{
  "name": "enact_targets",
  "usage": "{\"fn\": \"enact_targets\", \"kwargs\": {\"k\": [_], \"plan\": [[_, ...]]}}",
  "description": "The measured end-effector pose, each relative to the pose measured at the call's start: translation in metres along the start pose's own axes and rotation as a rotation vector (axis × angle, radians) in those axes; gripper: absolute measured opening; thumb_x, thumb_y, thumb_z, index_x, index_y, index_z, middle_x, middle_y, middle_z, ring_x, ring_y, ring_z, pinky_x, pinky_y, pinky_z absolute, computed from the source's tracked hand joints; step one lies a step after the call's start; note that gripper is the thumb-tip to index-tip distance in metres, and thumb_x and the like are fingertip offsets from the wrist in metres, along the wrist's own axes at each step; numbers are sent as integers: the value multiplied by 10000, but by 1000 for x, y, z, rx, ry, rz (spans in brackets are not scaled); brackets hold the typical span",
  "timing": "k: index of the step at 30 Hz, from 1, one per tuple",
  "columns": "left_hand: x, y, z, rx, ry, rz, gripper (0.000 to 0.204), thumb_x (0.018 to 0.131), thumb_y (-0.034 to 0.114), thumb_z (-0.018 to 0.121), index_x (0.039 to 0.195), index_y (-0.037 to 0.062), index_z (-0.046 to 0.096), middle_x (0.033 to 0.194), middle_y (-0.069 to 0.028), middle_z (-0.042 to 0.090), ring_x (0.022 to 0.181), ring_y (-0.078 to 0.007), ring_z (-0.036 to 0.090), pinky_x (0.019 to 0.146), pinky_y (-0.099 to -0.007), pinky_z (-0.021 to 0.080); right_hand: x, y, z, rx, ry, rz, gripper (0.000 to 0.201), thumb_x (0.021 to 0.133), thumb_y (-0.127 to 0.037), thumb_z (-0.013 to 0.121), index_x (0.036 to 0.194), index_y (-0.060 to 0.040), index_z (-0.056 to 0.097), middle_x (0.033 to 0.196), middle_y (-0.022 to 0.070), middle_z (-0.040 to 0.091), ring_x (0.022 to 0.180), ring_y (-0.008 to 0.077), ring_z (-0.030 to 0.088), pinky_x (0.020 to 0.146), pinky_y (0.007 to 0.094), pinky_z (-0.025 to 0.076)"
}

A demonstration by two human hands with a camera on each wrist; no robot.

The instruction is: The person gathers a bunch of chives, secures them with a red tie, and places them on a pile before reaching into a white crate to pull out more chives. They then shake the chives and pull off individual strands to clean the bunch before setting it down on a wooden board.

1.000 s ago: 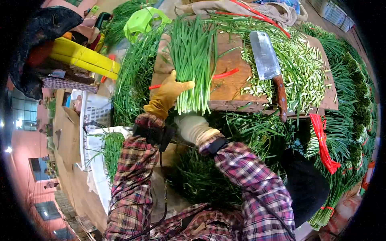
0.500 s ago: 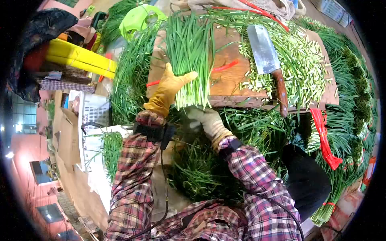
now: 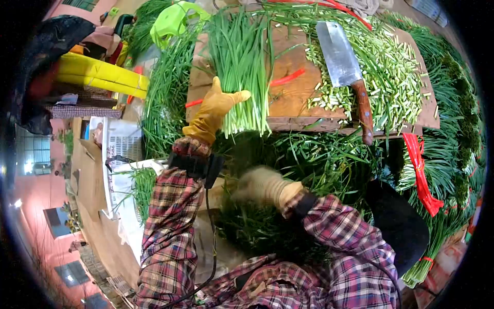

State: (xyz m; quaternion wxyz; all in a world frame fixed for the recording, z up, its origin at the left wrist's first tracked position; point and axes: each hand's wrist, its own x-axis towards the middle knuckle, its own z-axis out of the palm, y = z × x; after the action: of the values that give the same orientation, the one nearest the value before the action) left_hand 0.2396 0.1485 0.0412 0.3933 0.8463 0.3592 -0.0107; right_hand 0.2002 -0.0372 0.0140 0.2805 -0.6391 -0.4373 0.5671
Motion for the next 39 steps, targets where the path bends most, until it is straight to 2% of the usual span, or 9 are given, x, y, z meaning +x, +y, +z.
{"fn": "enact_targets", "kwargs": {"k": [5, 8, 12, 18, 20, 25, 26, 31, 39], "plan": [[3, 2, 6, -13, 14, -23, 1079, 613, 358, 800, 1316, -165, 170, 1322, -318, 340, 1250, -361, 355, 1027, -322, 302, 87, 40, -3, 519, 540, 36, 428, 767, -352, 628, 1090, -72, 605, 1095, 109, 612, 927, 248, 609, 821, 337, 491], [2, -3, 4, 11, -9, -10, 1055, 635, 353, 783, 1319, -161, 165, 1337, -320, 317, 1256, -378, 338, 1035, -327, 292, 129, 56, 9, -650, 636, -660, 400, 781, -257, 605, 1115, -38, 578, 1134, 124, 587, 931, 244, 613, 821, 342, 500], [5, -13, 8, -18, 16, 45, 1058, 649, 381, 768, 1326, -154, 155, 1341, -324, 305, 1267, -378, 320, 1047, -334, 273, 35, 31, 51, -212, -100, -178, 247, 822, -137, 539, 1036, -46, 623, 984, 156, 634, 890, 256, 623, 803, 380, 490], [0, -9, 2, -119, 14, 24, 1096, 633, 395, 784, 1331, -153, 140, 1329, -323, 324, 1253, -352, 351, 1033, -314, 289, -26, -17, 12, -378, -148, -51, 250, 822, -263, 548, 906, -45, 639, 836, 154, 636, 789, 274, 627, 694, 385, 503], [8, -19, 6, -189, 39, 52, 1113, 638, 426, 776, 1335, -151, 129, 1331, -308, 331, 1246, -347, 359, 1027, -316, 296, -13, 8, -3, -819, 490, -129, 181, 740, -160, 587, 905, -92, 616, 837, 110, 609, 765, 260, 621, 627, 358, 505], [-7, -41, -16, -368, 90, 126, 1044, 719, 469, 712, 1367, -101, 124, 1327, -206, 372, 1205, -247, 388, 981, -309, 338, 12, 158, -13, -441, 285, 457, 450, 848, -513, 462, 1194, -240, 552, 1225, 60, 541, 1037, 275, 560, 936, 368, 400], [-18, -43, -27, -395, 80, 126, 933, 772, 445, 670, 1356, -97, 184, 1302, -190, 408, 1180, -233, 415, 972, -304, 352, 34, 256, 12, -380, 564, 122, 508, 825, -587, 447, 1172, -235, 564, 1155, 73, 583, 1026, 284, 565, 942, 358, 401], [-123, -44, -110, -415, 56, 108, 657, 832, 341, 625, 1283, -70, 381, 1273, -191, 458, 1181, -234, 432, 989, -313, 341, 4, 168, -18, -127, 482, 350, 400, 809, -346, 605, 1105, -78, 600, 1038, 119, 629, 916, 246, 600, 844, 315, 463], [-377, -221, -183, -630, 562, -225, 349, 869, 160, 578, 1155, -33, 523, 1033, -127, 611, 968, -200, 579, 831, -309, 467, -27, 69, 9, 117, 628, -272, 193, 782, -59, 584, 950, 34, 598, 917, 121, 628, 705, 216, 545, 682, 308, 464]]}}
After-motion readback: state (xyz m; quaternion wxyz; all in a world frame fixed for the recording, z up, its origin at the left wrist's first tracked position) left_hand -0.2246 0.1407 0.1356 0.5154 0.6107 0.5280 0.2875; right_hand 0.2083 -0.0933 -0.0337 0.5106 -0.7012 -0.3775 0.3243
